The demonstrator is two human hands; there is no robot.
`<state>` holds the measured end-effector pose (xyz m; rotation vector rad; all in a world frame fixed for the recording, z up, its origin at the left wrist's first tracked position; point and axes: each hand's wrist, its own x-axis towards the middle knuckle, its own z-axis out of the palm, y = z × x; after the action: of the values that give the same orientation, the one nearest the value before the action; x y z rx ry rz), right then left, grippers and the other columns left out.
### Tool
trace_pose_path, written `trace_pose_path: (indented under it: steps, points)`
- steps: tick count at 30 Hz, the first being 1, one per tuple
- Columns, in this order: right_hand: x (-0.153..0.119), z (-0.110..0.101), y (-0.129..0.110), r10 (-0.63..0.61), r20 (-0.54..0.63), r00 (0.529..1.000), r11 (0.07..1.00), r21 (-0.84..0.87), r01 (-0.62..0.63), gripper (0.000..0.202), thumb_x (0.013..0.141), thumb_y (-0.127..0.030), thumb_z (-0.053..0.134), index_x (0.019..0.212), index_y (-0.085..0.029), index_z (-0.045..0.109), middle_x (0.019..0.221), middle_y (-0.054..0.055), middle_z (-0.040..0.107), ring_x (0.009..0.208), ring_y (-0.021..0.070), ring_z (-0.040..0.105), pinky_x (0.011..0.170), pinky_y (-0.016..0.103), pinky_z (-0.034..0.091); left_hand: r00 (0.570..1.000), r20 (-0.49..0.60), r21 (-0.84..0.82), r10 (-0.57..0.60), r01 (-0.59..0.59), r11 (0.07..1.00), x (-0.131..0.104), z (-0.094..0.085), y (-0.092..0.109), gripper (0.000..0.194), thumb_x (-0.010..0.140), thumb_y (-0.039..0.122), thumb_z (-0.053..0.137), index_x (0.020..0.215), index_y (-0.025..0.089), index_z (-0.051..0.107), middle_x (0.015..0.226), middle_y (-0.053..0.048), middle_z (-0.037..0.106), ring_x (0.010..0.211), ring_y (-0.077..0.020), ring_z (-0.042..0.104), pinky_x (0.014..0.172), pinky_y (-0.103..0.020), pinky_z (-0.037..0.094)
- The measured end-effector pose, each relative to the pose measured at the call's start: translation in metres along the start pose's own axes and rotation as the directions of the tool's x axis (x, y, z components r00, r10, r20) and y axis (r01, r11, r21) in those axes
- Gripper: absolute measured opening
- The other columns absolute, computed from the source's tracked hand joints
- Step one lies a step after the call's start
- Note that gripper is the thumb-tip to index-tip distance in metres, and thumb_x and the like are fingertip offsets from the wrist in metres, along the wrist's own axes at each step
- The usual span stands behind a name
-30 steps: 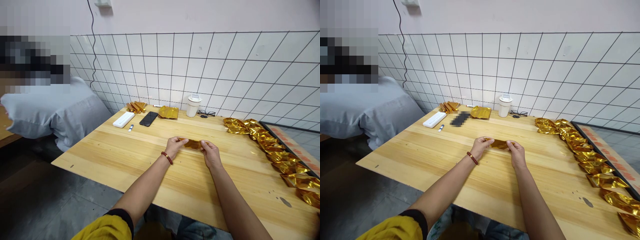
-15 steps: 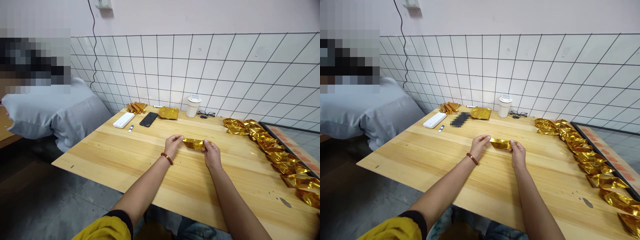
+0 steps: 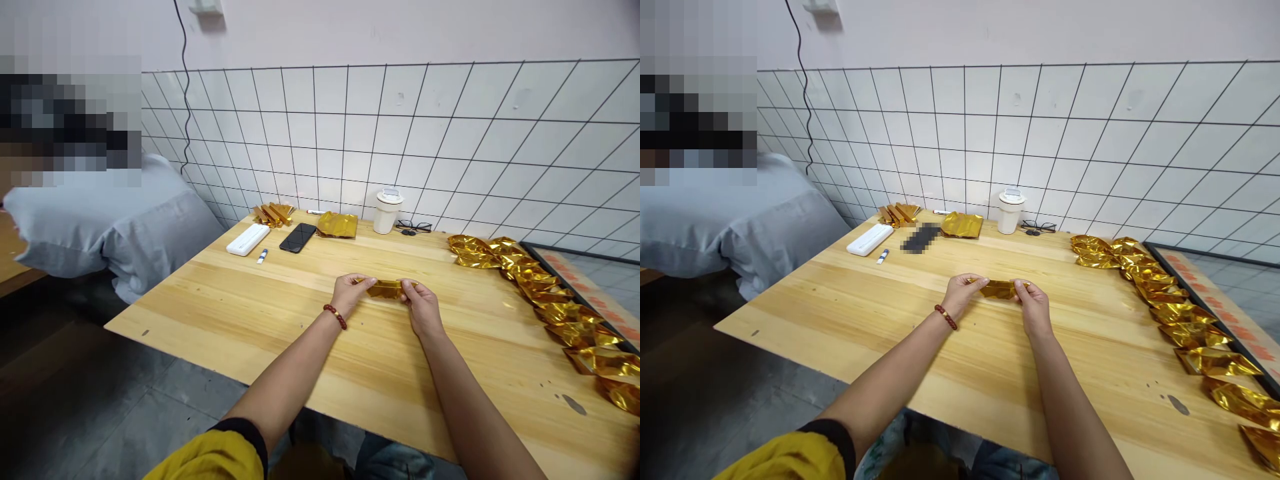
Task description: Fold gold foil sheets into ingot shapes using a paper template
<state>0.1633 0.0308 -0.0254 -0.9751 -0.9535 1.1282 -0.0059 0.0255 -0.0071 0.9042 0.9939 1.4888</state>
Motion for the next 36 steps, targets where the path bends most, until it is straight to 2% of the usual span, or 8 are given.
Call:
trace_pose_path:
  steps: [5, 9, 13, 19, 24, 29, 32, 36]
  points:
    - [0.0, 0.0, -0.003, 0.037, 0.0, 0.999, 0.997, 0.068, -0.037, 0.038, 0.056, -0.049, 0.085, 0.08, -0.021, 0.076, 0.063, -0.001, 0.063, 0.054, 0.0091, 0.048, 0.055, 0.023, 0.043, 0.999, 0.03, -0.085, 0.029, -0.026, 0.996, -0.004, 0.002, 0.006, 0.034, 0.051, 0.039, 0.087, 0.07, 0.015, 0.074, 0.068, -0.003, 0.069, 0.063, -0.0116, 0.057, 0.066, -0.026, 0.044]
    - [0.0, 0.001, -0.007, 0.07, -0.006, 0.998, 0.991, 0.117, -0.069, 0.038, 0.053, -0.047, 0.087, 0.079, -0.022, 0.077, 0.066, -0.001, 0.065, 0.054, 0.0084, 0.048, 0.056, 0.023, 0.045, 0.994, 0.113, -0.038, 0.003, 0.001, 0.999, -0.006, 0.003, 0.007, 0.037, 0.058, 0.045, 0.083, 0.075, 0.014, 0.075, 0.07, -0.003, 0.069, 0.062, -0.01, 0.053, 0.057, -0.023, 0.039]
    - [-0.002, 0.0, -0.007, 0.068, 0.048, 0.997, 0.994, 0.085, -0.072, 0.036, 0.055, -0.047, 0.086, 0.079, -0.022, 0.077, 0.061, -0.001, 0.064, 0.054, 0.0091, 0.05, 0.057, 0.024, 0.045, 0.99, 0.136, -0.006, -0.04, 0.041, 0.999, -0.005, 0.003, 0.004, 0.042, 0.059, 0.05, 0.081, 0.079, 0.013, 0.076, 0.075, -0.006, 0.071, 0.064, -0.0116, 0.055, 0.053, -0.023, 0.036]
    - [-0.004, -0.001, -0.003, 0.041, 0.159, 0.986, 0.999, -0.042, -0.035, 0.03, 0.056, -0.041, 0.086, 0.08, -0.024, 0.078, 0.07, 0.001, 0.071, 0.06, 0.0134, 0.057, 0.064, 0.029, 0.049, 0.991, 0.137, -0.05, -0.012, 0.019, 0.999, -0.008, 0.005, 0.005, 0.035, 0.054, 0.04, 0.086, 0.075, 0.014, 0.076, 0.079, -0.008, 0.074, 0.075, -0.0176, 0.064, 0.076, -0.031, 0.049]
    - [-0.007, 0.002, -0.004, 0.054, 0.177, 0.983, 0.998, -0.037, -0.048, 0.029, 0.055, -0.037, 0.087, 0.08, -0.025, 0.077, 0.083, 0.003, 0.075, 0.074, 0.0185, 0.065, 0.075, 0.035, 0.052, 0.991, 0.129, -0.072, -0.031, 0.04, 0.997, -0.008, 0.005, 0.004, 0.035, 0.051, 0.039, 0.087, 0.072, 0.013, 0.075, 0.074, -0.008, 0.074, 0.068, -0.0178, 0.065, 0.075, -0.034, 0.051]
    - [-0.008, 0.004, -0.004, -0.092, 0.159, 0.983, 0.986, -0.124, 0.112, 0.041, 0.062, -0.04, 0.083, 0.1, -0.027, 0.074, 0.103, 0.005, 0.072, 0.091, 0.0207, 0.063, 0.085, 0.037, 0.05, 0.991, 0.137, 0.014, -0.016, 0.014, 1.0, -0.007, 0.005, 0.0, 0.037, 0.05, 0.042, 0.087, 0.071, 0.013, 0.075, 0.072, -0.008, 0.074, 0.068, -0.018, 0.065, 0.072, -0.033, 0.051]
    - [-0.009, 0.005, -0.004, -0.163, 0.219, 0.962, 0.953, -0.216, 0.21, 0.027, 0.065, -0.042, 0.081, 0.086, -0.025, 0.076, 0.099, 0.006, 0.071, 0.093, 0.0217, 0.063, 0.087, 0.039, 0.049, 0.98, 0.198, 0.059, -0.004, -0.008, 0.998, -0.008, 0.006, -0.001, 0.037, 0.052, 0.043, 0.086, 0.07, 0.013, 0.075, 0.073, -0.008, 0.074, 0.068, -0.0182, 0.064, 0.071, -0.033, 0.051]
    - [-0.01, 0.009, -0.006, -0.205, 0.266, 0.942, 0.944, -0.201, 0.262, 0.017, 0.067, -0.041, 0.08, 0.073, -0.026, 0.076, 0.088, 0.005, 0.071, 0.09, 0.0212, 0.064, 0.087, 0.038, 0.049, 0.975, 0.222, 0.055, -0.009, -0.003, 0.998, -0.01, 0.007, 0.0, 0.037, 0.052, 0.044, 0.086, 0.07, 0.013, 0.076, 0.074, -0.008, 0.073, 0.069, -0.0184, 0.064, 0.073, -0.034, 0.051]
